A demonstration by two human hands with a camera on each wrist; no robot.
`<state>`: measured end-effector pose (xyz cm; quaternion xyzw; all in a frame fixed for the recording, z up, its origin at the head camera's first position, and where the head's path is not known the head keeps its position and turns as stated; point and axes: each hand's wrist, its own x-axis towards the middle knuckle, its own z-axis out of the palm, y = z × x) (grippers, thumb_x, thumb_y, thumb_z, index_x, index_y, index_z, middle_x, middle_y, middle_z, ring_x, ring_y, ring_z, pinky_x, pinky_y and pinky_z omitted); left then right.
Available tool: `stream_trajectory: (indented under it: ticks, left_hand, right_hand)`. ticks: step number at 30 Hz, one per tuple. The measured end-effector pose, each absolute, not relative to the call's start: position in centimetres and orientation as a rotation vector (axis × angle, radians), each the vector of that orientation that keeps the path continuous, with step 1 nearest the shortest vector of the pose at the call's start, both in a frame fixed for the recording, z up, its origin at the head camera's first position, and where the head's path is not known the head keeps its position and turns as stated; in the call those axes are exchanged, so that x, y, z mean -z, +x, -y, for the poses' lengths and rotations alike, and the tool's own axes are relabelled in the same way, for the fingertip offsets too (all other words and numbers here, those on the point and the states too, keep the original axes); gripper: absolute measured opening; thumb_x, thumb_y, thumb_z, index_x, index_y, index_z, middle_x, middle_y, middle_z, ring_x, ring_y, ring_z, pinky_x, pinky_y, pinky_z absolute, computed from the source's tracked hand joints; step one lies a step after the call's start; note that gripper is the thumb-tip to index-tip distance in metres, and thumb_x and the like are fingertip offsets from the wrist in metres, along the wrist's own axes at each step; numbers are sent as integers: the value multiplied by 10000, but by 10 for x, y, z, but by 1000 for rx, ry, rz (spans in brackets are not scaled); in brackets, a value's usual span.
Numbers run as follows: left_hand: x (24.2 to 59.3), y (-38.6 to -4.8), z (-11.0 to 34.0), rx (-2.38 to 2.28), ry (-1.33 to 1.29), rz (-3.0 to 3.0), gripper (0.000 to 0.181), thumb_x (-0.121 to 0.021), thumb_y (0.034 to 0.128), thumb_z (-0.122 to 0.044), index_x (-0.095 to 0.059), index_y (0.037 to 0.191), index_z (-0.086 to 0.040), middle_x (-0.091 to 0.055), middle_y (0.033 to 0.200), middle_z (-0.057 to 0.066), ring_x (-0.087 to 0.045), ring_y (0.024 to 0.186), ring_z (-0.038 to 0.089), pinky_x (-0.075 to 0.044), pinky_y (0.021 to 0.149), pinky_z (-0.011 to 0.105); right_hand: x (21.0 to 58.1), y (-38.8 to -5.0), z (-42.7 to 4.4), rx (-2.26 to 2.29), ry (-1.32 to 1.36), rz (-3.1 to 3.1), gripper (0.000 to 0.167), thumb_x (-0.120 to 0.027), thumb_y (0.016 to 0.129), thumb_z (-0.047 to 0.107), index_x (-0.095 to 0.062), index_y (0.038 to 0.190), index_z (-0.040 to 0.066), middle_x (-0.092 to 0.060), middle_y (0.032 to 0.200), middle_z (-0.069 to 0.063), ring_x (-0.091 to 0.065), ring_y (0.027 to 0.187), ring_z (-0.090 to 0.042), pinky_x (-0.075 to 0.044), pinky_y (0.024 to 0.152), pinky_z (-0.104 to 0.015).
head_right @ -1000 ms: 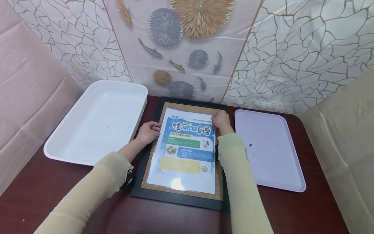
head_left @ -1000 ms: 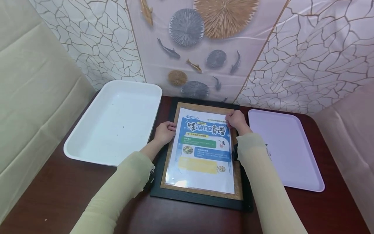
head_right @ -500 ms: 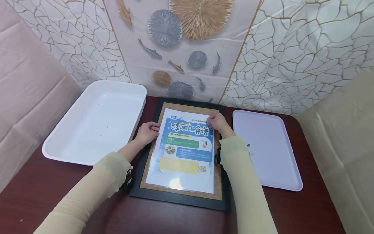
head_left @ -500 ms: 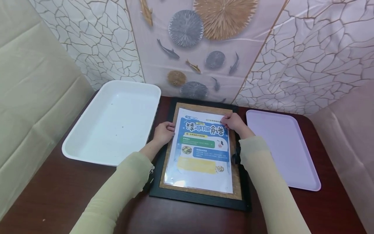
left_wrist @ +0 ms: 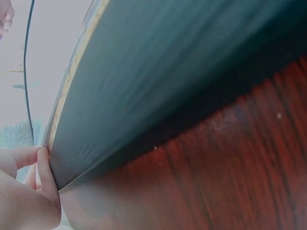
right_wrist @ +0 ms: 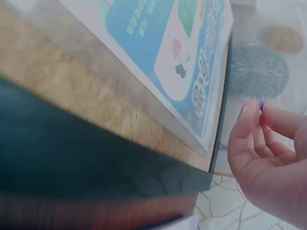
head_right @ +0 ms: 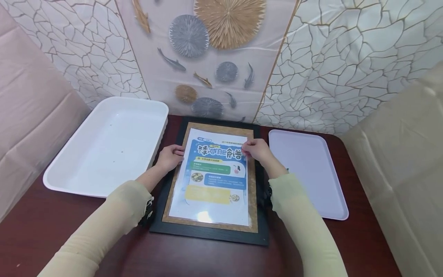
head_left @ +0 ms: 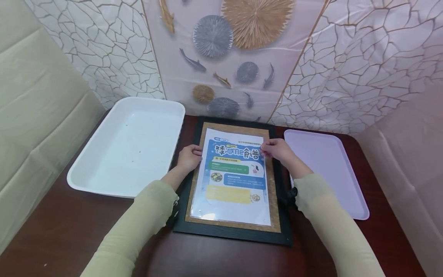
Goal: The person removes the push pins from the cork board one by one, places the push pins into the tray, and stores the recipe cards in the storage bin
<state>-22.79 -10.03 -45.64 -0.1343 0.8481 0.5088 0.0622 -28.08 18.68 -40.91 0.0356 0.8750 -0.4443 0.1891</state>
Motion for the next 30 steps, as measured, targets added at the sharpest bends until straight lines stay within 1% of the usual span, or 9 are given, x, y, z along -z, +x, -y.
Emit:
stream_trajectory:
  ticks: [5, 10, 17, 24, 27, 30]
  left_hand:
    - [456, -227, 102, -1544, -422, -2551, 346, -567, 914, -90, -545, 1257, -47, -631, 1148, 152, -634, 1021, 270, -547, 875, 367]
    - [456, -227, 103, -1556, -427, -2532, 348, -562, 920, -98, -540, 1264, -51, -624, 1168, 152, -623, 1061, 273, -537, 897, 372]
    - [452, -226, 108, -1598, -428, -2503, 362, -571, 913, -81, -537, 1269, -30, -624, 1182, 169, -624, 1079, 280, -532, 907, 370]
    - [440, -225, 112, -1529, -364, -2424, 510, -643, 865, -101, -472, 1336, -9, -601, 1234, 177, -591, 1129, 290, -487, 978, 382]
    - [434, -223, 109, -1494, -269, -2423, 454, -611, 880, -83, -498, 1310, 8, -593, 1209, 184, -582, 1092, 280, -502, 943, 362]
    - [427, -222, 106, -1496, -162, -2434, 385, -535, 930, -105, -497, 1302, -15, -586, 1185, 178, -588, 1044, 263, -510, 895, 354]
  right_hand:
    - [400, -267, -200, 1278, 28, -2437, 306, -505, 959, 146, -543, 1130, -105, -636, 891, -100, -601, 720, -96, -555, 725, -204]
    - [395, -255, -216, 1297, -27, -2433, 297, -522, 945, 132, -543, 1090, -127, -654, 889, -115, -614, 702, -75, -552, 679, -181]
    - [388, -237, -240, 1355, -40, -2423, 326, -531, 934, 126, -527, 1090, -160, -653, 789, -4, -604, 672, -41, -551, 671, -179]
    - [387, -220, -265, 1403, 5, -2424, 320, -507, 939, 120, -524, 1073, -170, -625, 734, 90, -594, 669, 10, -543, 654, -169]
    - [388, -213, -277, 1426, 36, -2424, 329, -513, 945, 142, -525, 1085, -156, -631, 751, 103, -601, 683, 15, -543, 657, -164]
    - [389, -207, -289, 1461, 58, -2414, 326, -522, 947, 161, -531, 1080, -137, -641, 757, 113, -606, 689, 12, -549, 660, -175]
